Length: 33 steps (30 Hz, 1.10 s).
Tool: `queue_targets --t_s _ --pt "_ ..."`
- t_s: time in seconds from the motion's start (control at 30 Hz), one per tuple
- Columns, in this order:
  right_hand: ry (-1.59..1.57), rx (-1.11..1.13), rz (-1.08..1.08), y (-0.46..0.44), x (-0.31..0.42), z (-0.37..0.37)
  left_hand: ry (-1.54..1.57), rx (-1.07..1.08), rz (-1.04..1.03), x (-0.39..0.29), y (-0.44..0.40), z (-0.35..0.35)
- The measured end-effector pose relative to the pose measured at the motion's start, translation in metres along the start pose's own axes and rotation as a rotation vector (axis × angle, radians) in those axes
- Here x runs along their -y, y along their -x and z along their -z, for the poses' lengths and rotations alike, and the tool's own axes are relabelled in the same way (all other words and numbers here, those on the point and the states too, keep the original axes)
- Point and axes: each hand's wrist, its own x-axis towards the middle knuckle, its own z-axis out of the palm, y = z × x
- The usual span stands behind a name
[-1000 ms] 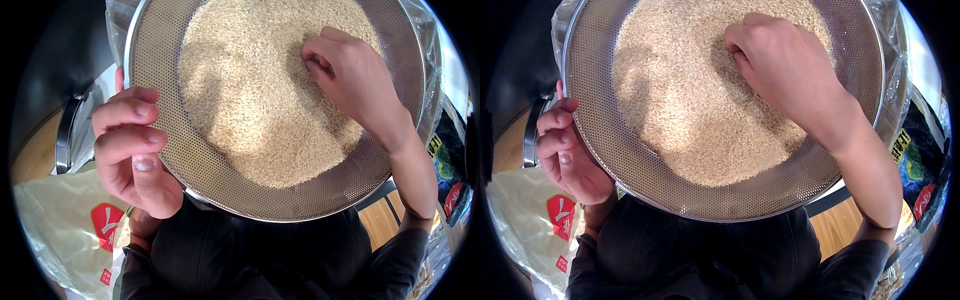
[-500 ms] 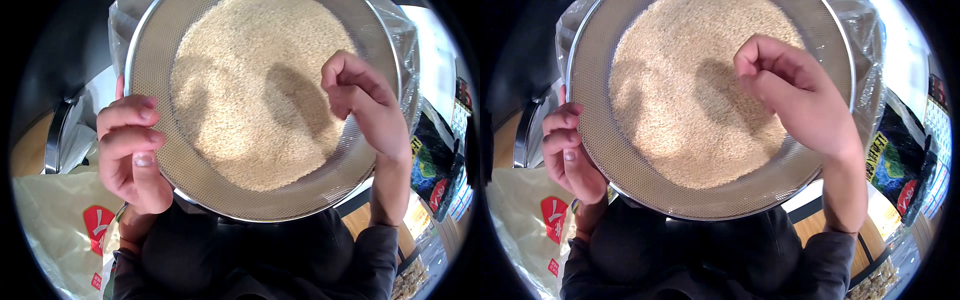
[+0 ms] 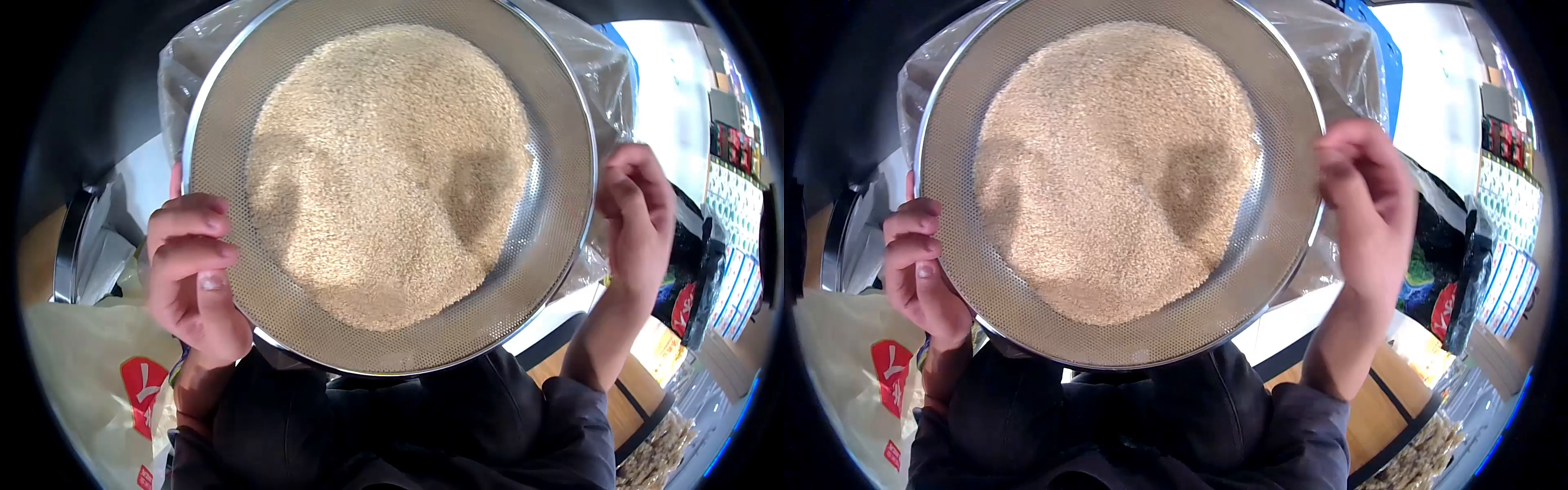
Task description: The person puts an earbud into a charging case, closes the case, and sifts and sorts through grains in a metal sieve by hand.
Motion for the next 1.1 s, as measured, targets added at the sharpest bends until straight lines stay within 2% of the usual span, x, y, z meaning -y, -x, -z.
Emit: queue_targets --t_s 0.07,0.13,0.23,0.3,0.33,0.4,0.47,0.53,0.77,0.87,0.97,1.03,1.07,1.1 --pt "0.298 -0.159 0.155 0.0 -0.012 0.019 0.009 0.003 -0.014 0.002 -0.001 0.0" --pt "0.621 -0.281 0.117 0.001 -0.024 0.036 0.007 -0.003 -0.02 0.002 -0.001 0.002" --pt "0.622 -0.274 0.154 -0.002 -0.024 0.02 0.064 0.012 -0.044 0.003 -0.002 0.003" --pt "0.534 -0.165 0.394 -0.007 -0.013 -0.007 0.059 0.01 -0.039 0.003 -0.002 0.003" --pt "0.521 -0.156 0.395 -0.013 -0.01 -0.019 0.067 0.016 -0.044 0.003 -0.003 0.003" --pt "0.237 0.281 0.353 -0.029 -0.006 -0.045 0.065 0.008 -0.052 0.003 -0.005 0.003" --pt "-0.151 0.467 0.213 -0.053 -0.008 -0.085 0.093 0.003 -0.048 0.003 -0.004 0.003" --pt "-0.24 0.559 0.102 -0.08 -0.012 -0.112 0.095 -0.008 -0.063 0.005 -0.005 0.003" --pt "-0.452 0.523 -0.036 -0.108 -0.019 -0.174 0.11 0.018 -0.039 0.003 -0.008 0.007" --pt "-0.579 0.502 -0.164 -0.097 -0.024 -0.182 0.015 0.112 -0.067 0.004 -0.009 0.01" --pt "-0.645 0.63 -0.284 -0.074 -0.018 -0.176 0.024 0.103 -0.078 0.005 -0.008 0.009" --pt "-0.573 0.741 -0.563 -0.053 -0.012 -0.172 0.017 0.099 -0.071 0.004 -0.008 0.008" --pt "-0.568 0.739 -0.562 -0.044 -0.013 -0.169 0.021 0.096 -0.072 0.003 -0.009 0.007" --pt "-0.579 0.835 -0.611 -0.034 -0.019 -0.166 0.014 0.102 -0.067 0.003 -0.009 0.007"
